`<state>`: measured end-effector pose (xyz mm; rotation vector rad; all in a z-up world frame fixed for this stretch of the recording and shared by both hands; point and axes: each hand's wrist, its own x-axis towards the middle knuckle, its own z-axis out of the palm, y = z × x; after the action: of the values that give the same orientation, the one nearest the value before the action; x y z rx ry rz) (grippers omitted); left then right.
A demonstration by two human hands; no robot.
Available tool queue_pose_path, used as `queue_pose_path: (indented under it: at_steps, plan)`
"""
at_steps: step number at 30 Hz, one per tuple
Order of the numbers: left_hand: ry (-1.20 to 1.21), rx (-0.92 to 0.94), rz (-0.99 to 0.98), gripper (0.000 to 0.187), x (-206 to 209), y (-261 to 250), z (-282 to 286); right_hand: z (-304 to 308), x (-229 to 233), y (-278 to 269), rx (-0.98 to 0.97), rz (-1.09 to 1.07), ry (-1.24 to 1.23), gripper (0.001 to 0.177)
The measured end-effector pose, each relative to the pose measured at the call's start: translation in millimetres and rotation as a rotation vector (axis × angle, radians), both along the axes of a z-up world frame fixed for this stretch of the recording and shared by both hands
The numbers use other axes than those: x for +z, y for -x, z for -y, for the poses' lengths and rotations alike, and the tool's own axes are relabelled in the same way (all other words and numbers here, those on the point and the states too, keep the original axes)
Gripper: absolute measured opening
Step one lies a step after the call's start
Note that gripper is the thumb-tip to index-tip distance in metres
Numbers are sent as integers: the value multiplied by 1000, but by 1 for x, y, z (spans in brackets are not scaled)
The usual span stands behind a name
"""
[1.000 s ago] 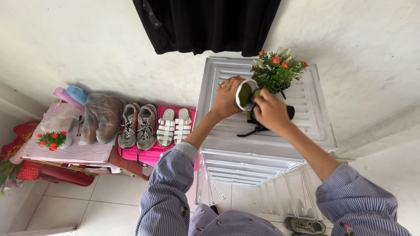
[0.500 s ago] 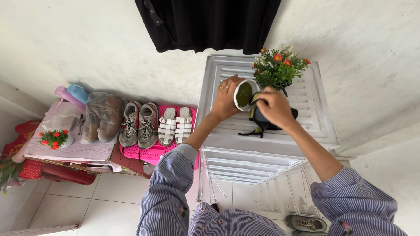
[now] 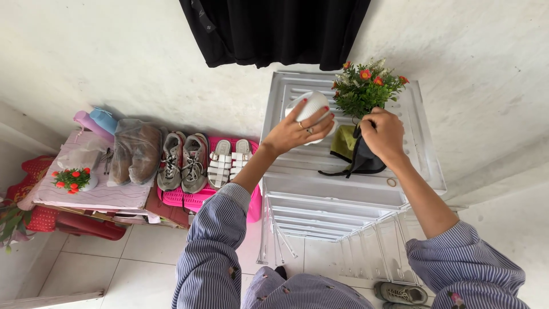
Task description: The recorder cleans artificial plants and the top surface of a plastic drawer unit with a cloth.
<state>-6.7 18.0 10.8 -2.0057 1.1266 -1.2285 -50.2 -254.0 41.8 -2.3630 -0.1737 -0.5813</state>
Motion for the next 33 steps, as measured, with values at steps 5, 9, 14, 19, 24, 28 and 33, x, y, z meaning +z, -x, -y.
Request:
queue_pose_path:
  at_steps: [5, 9, 14, 19, 24, 28, 33]
  plan:
    - [295, -63, -45, 85, -2, 1, 8, 3, 0, -7, 12, 0, -30, 18]
    - [1181, -185, -586, 90, 35, 22, 29, 7, -9, -19, 68, 156, -314, 20]
    - [2031, -320, -1139, 86, -13, -17, 51, -28, -18, -6, 32, 301, -350, 22]
    - [2311, -385, -1242, 77, -56, -47, 68, -79, -22, 23, 56, 475, -49, 33]
    - [2455, -405, -1279, 67, -52, -35, 75, -98, -39, 15, 77, 548, 317, 44]
    - [2198, -472, -1154, 64, -56, -28, 83, -81, -38, -26, 93, 336, 74, 47]
    - [2162, -554, -1083, 68, -38, -17, 79, -89, -30, -5, 140, 249, 109, 63]
